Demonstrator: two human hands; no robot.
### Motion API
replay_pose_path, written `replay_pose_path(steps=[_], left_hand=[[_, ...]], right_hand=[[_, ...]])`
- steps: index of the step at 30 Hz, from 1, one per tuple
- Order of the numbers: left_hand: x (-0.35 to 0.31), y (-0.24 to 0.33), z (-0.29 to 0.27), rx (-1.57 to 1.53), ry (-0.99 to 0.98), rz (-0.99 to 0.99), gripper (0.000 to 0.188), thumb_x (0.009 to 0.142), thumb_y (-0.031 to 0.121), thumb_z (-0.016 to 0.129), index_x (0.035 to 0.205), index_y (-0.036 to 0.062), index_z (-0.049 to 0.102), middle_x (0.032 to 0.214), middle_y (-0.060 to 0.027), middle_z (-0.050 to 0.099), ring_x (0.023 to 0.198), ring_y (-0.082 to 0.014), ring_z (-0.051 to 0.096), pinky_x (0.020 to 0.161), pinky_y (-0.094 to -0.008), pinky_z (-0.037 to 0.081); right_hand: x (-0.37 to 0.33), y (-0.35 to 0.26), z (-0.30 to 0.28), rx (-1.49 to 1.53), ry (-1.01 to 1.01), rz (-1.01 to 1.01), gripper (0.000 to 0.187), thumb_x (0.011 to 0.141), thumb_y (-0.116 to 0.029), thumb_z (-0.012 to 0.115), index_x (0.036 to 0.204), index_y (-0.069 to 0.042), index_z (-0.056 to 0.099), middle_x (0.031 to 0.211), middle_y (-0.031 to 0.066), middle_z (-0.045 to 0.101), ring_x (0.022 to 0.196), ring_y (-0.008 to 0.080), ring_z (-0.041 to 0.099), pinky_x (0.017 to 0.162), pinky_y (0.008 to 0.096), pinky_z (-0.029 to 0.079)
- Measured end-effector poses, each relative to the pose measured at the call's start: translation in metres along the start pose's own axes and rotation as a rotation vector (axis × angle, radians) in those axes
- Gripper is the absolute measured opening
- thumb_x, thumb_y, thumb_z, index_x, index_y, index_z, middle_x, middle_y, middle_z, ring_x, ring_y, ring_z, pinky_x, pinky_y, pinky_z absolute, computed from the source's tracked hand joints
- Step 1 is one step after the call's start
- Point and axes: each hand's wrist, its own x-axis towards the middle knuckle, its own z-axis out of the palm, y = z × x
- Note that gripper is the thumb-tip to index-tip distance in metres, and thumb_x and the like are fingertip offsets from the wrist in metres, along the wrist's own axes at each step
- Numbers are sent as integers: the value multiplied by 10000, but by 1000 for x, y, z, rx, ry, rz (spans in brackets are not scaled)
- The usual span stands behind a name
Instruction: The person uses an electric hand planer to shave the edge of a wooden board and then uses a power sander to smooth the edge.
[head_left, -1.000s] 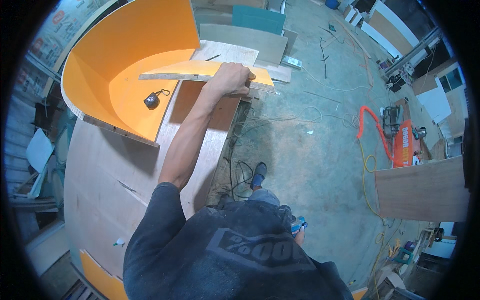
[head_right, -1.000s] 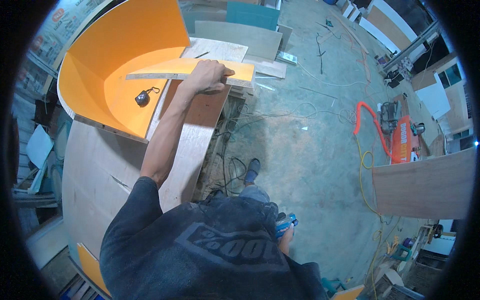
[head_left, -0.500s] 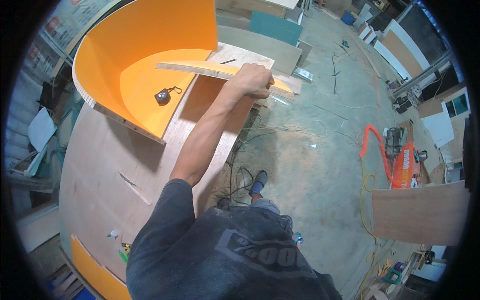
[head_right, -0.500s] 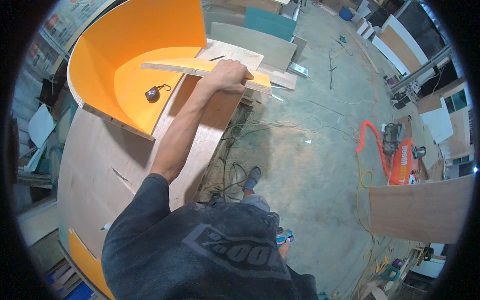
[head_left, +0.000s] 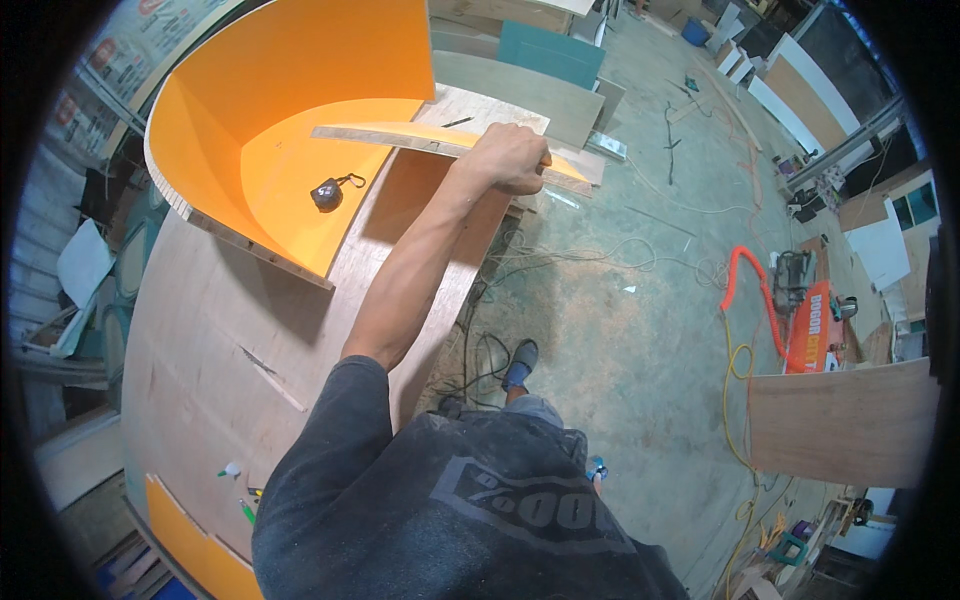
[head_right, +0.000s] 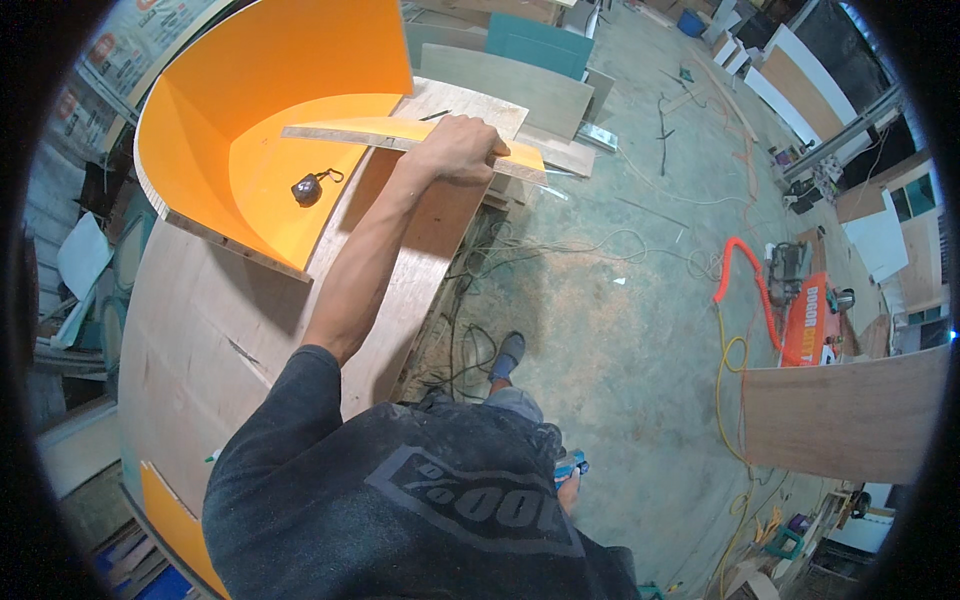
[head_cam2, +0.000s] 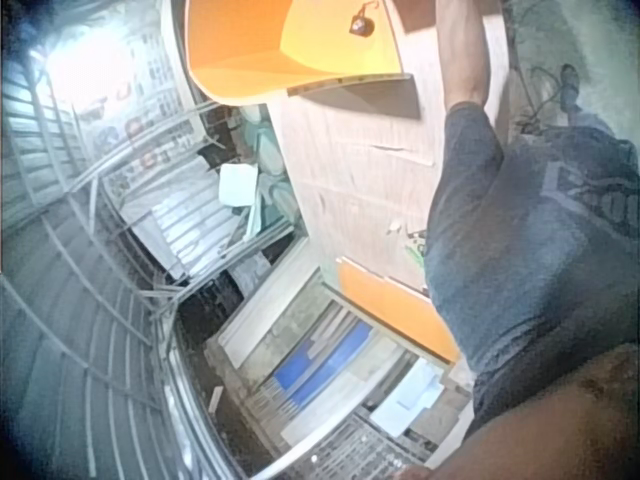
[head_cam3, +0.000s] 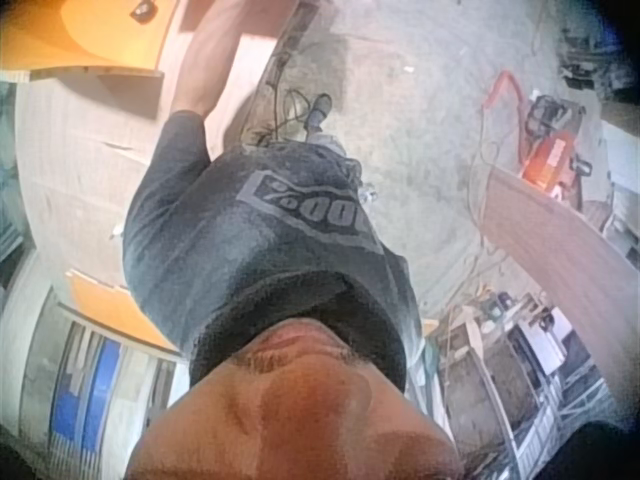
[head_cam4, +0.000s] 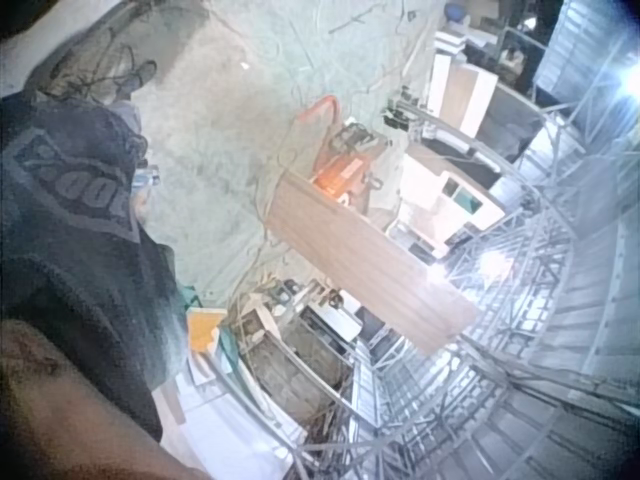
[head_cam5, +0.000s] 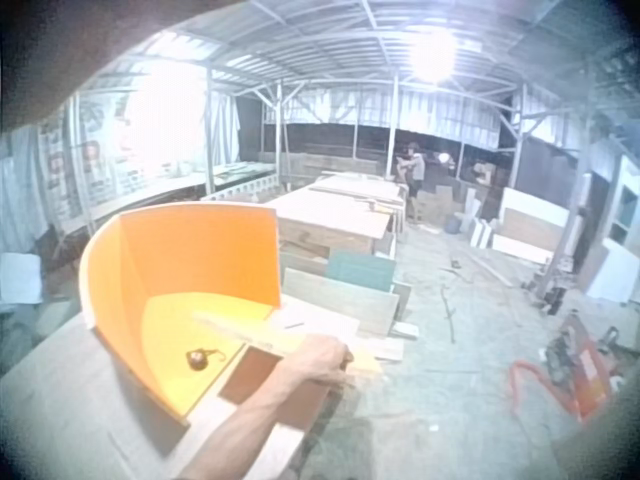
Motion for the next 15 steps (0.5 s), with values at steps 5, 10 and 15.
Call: replay_pose_path(steps=[5, 10, 15], left_hand=[[1, -1, 4, -42, 44, 4, 488, 722, 163, 648, 1190, 159, 786, 931, -160, 770, 893, -340, 726, 830, -440, 566], [0, -1, 2, -33, 22, 10, 467, 713, 160, 648, 1157, 170, 795, 902, -163, 762, 872, -356, 718, 806, -448, 561], [1, 1, -1, -37, 13, 10, 455, 711, 153, 642, 1138, 165, 797, 887, -179, 750, 858, -375, 708, 799, -463, 554]], right_hand=[[2, 2, 2, -20, -10, -16, 419, 988, -462, 647, 743, -150, 513, 678, 4, 540, 574, 154, 526, 554, 335, 443], [3, 3, 3, -49, -23, -32, 423, 987, -462, 649, 736, -153, 507, 678, 7, 547, 563, 156, 527, 547, 341, 450], [0, 8, 4, -85, -42, -50, 427, 987, -462, 651, 730, -156, 501, 678, 10, 554, 552, 157, 528, 539, 346, 458]])
